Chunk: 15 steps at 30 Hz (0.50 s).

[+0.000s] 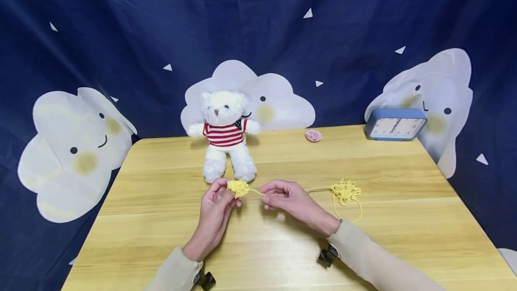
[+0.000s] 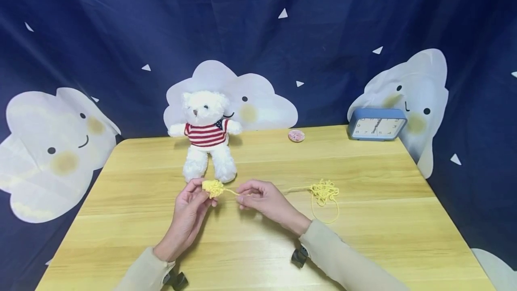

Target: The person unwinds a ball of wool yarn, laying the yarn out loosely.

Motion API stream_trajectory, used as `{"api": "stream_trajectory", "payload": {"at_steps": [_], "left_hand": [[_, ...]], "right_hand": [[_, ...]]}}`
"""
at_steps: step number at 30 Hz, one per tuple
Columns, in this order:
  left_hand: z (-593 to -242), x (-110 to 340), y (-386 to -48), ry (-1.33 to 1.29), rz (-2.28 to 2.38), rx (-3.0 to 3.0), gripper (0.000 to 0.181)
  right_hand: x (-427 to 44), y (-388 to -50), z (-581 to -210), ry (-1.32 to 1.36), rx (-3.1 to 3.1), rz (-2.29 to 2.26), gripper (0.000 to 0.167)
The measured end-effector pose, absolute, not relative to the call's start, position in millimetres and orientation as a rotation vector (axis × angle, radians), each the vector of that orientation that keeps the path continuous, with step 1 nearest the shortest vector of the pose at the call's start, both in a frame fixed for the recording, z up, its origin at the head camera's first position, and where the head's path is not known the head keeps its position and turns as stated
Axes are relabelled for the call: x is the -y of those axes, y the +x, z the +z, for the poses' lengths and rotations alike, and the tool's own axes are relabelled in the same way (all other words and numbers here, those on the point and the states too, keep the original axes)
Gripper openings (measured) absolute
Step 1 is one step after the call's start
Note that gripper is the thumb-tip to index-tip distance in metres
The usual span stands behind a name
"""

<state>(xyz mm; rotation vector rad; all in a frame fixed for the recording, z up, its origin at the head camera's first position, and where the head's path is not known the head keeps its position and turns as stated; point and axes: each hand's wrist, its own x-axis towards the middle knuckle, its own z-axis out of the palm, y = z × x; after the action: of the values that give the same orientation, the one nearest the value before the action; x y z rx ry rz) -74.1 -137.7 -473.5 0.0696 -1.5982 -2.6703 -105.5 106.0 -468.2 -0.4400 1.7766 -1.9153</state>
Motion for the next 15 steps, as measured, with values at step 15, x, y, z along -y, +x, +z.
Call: {"api": "stream_trajectory", "payload": {"at_steps": [15], "left_hand": [[-470.3,141.9,-72.8,0.100,-2.649,1.569,0.026]], "right_hand": [[-154.7,-98.9,-461.3,-0.284,-2.054,-1.946,0.030]]}}
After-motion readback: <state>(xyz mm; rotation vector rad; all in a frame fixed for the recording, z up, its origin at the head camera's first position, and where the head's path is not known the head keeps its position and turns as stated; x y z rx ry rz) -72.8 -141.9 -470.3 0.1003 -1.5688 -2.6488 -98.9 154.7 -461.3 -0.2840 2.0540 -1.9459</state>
